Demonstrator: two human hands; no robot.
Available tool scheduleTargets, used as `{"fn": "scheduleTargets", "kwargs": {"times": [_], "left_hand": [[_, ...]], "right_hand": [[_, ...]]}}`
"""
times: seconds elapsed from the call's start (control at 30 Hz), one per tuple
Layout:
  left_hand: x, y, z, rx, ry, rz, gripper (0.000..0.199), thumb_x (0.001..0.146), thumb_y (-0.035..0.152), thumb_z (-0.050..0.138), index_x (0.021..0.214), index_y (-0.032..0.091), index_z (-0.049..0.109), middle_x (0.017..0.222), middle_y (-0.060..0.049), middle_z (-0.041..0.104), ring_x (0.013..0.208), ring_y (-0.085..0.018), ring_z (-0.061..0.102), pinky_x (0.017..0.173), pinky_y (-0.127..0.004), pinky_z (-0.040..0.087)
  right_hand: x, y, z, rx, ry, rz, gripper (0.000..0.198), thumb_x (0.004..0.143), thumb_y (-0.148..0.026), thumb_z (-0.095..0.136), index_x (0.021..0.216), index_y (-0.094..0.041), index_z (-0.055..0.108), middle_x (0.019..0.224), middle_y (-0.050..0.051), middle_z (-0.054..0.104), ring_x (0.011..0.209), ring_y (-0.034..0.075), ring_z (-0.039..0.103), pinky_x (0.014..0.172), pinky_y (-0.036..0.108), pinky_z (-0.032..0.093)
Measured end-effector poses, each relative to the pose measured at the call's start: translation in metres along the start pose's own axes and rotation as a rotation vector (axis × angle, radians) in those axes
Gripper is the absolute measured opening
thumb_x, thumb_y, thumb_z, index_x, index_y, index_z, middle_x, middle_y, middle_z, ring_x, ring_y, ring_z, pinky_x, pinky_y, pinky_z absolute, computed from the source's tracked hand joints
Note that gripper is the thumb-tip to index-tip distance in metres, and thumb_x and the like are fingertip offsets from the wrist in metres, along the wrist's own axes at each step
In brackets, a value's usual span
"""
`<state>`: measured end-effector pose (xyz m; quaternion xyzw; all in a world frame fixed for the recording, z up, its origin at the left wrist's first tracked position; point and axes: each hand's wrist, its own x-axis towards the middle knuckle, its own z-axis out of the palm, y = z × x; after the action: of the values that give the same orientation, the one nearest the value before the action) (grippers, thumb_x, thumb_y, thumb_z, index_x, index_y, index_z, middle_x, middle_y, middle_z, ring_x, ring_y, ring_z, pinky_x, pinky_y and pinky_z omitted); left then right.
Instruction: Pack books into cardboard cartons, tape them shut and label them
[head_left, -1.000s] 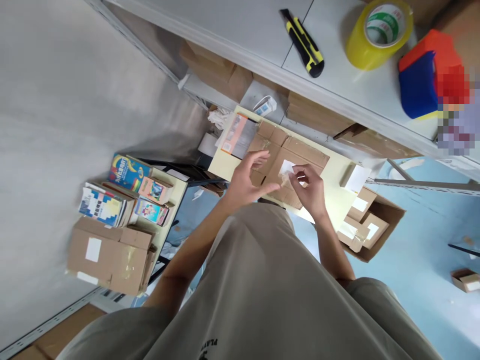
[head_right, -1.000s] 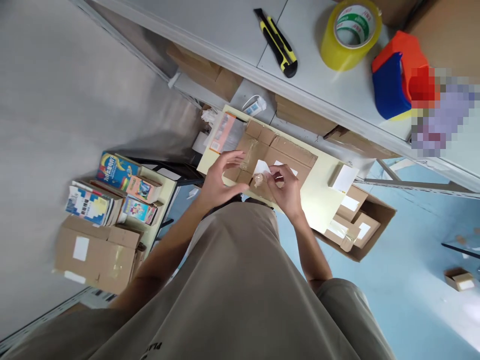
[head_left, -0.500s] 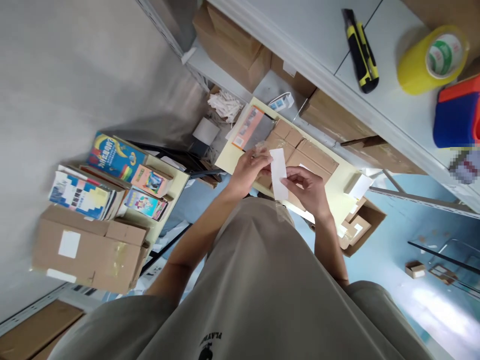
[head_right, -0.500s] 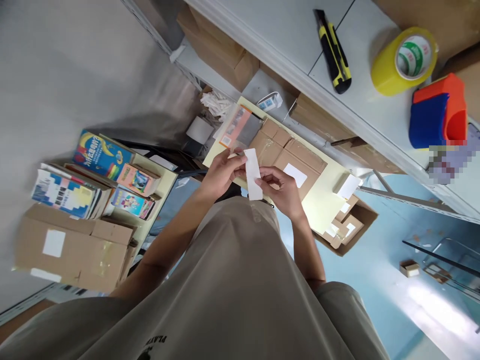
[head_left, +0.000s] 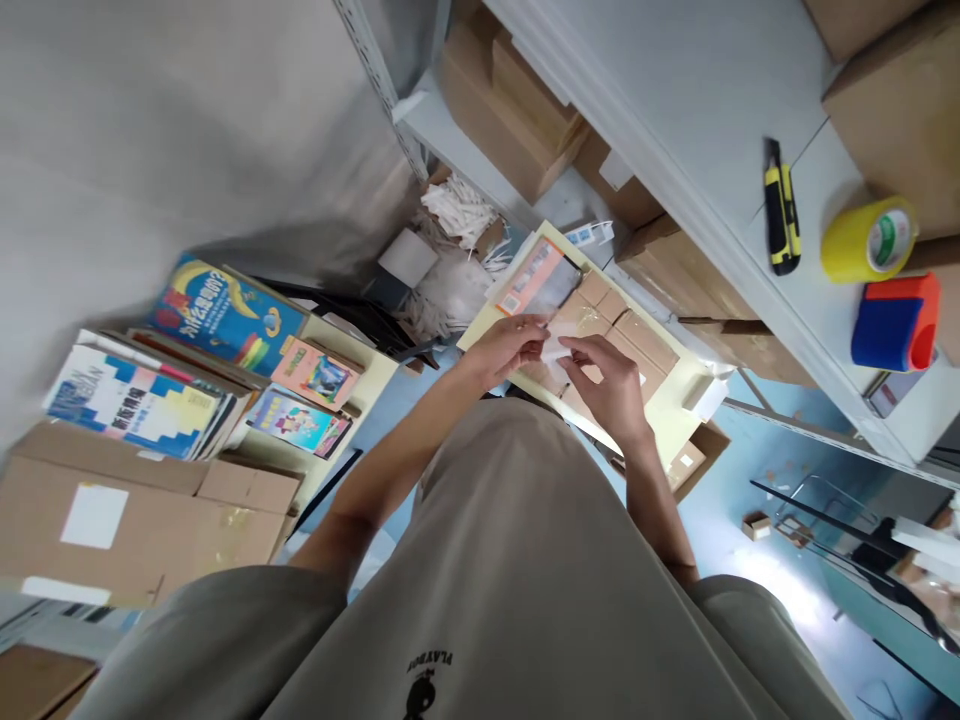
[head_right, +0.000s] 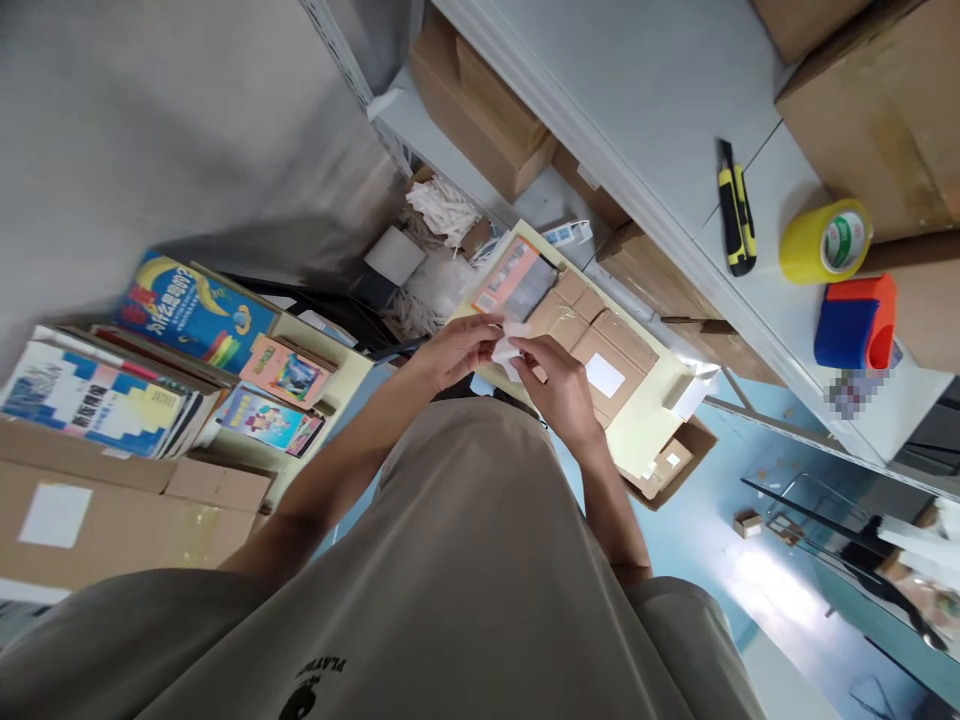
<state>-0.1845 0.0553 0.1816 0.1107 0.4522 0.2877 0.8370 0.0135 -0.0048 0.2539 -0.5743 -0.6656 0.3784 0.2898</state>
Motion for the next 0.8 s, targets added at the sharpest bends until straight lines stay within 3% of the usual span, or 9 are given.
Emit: {"fn": "scheduleTargets", "kwargs": {"times": [0.1, 0.17, 0.27, 0.37, 0.43, 0.5, 0.57, 0.67, 0.8], "left_hand": [[-0.002, 0.005, -0.022, 0.16, -0.002, 0.055, 0.045, 0.087, 0.02, 0.093, 0.127, 0.015, 0.074, 0.079, 0.001, 0.076, 0.07, -0.013, 0.069, 0.079, -0.029, 0.058], [-0.002, 0.009, -0.038, 0.245, -0.067, 0.133, 0.054, 0.086, 0.029, 0.096, 0.134, 0.018, 0.073, 0.075, 0.003, 0.074, 0.07, -0.015, 0.068, 0.08, -0.031, 0.057], [0.001, 0.019, -0.061, 0.384, -0.153, 0.307, 0.047, 0.09, 0.04, 0.093, 0.13, 0.022, 0.077, 0.077, 0.002, 0.072, 0.075, -0.018, 0.069, 0.081, -0.033, 0.058], [0.003, 0.036, -0.08, 0.592, -0.129, 0.496, 0.028, 0.095, 0.047, 0.09, 0.111, 0.025, 0.083, 0.112, -0.011, 0.08, 0.114, -0.028, 0.077, 0.096, -0.039, 0.064], [0.002, 0.049, -0.088, 0.665, -0.062, 0.612, 0.026, 0.098, 0.051, 0.089, 0.1, 0.026, 0.083, 0.141, -0.016, 0.077, 0.145, -0.035, 0.068, 0.114, -0.047, 0.061], [0.001, 0.061, -0.094, 0.635, -0.028, 0.658, 0.031, 0.102, 0.055, 0.087, 0.097, 0.025, 0.082, 0.151, -0.017, 0.074, 0.153, -0.037, 0.064, 0.125, -0.051, 0.056], [0.0, 0.07, -0.098, 0.552, -0.034, 0.615, 0.035, 0.1, 0.058, 0.089, 0.099, 0.023, 0.081, 0.136, -0.016, 0.08, 0.135, -0.033, 0.074, 0.119, -0.048, 0.059], [0.002, 0.08, -0.104, 0.412, -0.009, 0.505, 0.044, 0.086, 0.055, 0.101, 0.102, 0.022, 0.077, 0.097, -0.005, 0.078, 0.092, -0.022, 0.079, 0.091, -0.038, 0.066], [0.012, 0.089, -0.119, 0.206, 0.109, 0.409, 0.051, 0.077, 0.049, 0.106, 0.099, 0.022, 0.069, 0.088, 0.003, 0.074, 0.066, -0.012, 0.072, 0.071, -0.028, 0.063]], "right_hand": [[0.017, -0.008, 0.015, -0.141, 0.045, -0.02, 0.019, 0.116, -0.033, 0.071, 0.12, -0.033, 0.09, 0.117, 0.008, 0.08, 0.101, 0.024, 0.079, 0.093, 0.045, 0.072], [0.029, -0.014, 0.025, -0.228, 0.093, -0.015, 0.015, 0.114, -0.035, 0.077, 0.113, -0.036, 0.091, 0.127, 0.01, 0.078, 0.119, 0.031, 0.077, 0.101, 0.052, 0.07], [0.047, -0.021, 0.039, -0.243, 0.088, -0.009, 0.011, 0.111, -0.037, 0.081, 0.108, -0.038, 0.092, 0.137, 0.011, 0.079, 0.138, 0.037, 0.071, 0.112, 0.06, 0.066], [0.066, -0.023, 0.055, -0.101, 0.047, 0.057, 0.02, 0.115, -0.042, 0.073, 0.111, -0.033, 0.09, 0.116, 0.009, 0.084, 0.109, 0.029, 0.08, 0.099, 0.048, 0.07], [0.079, -0.02, 0.068, -0.029, 0.112, 0.124, 0.026, 0.114, -0.049, 0.072, 0.111, -0.03, 0.089, 0.104, 0.007, 0.084, 0.091, 0.024, 0.078, 0.086, 0.04, 0.069], [0.094, -0.016, 0.083, -0.001, 0.205, 0.174, 0.029, 0.11, -0.055, 0.076, 0.108, -0.029, 0.088, 0.1, 0.006, 0.084, 0.086, 0.022, 0.076, 0.082, 0.038, 0.067], [0.111, -0.014, 0.097, 0.018, 0.266, 0.205, 0.03, 0.108, -0.057, 0.077, 0.106, -0.029, 0.086, 0.098, 0.005, 0.083, 0.084, 0.021, 0.074, 0.08, 0.037, 0.066], [0.135, -0.015, 0.115, 0.08, 0.276, 0.178, 0.023, 0.108, -0.05, 0.076, 0.107, -0.028, 0.083, 0.102, 0.004, 0.082, 0.081, 0.019, 0.072, 0.078, 0.035, 0.064], [0.158, -0.022, 0.133, 0.071, 0.168, 0.025, 0.015, 0.11, -0.034, 0.069, 0.107, -0.028, 0.082, 0.112, 0.008, 0.082, 0.099, 0.024, 0.078, 0.091, 0.04, 0.067]]}}
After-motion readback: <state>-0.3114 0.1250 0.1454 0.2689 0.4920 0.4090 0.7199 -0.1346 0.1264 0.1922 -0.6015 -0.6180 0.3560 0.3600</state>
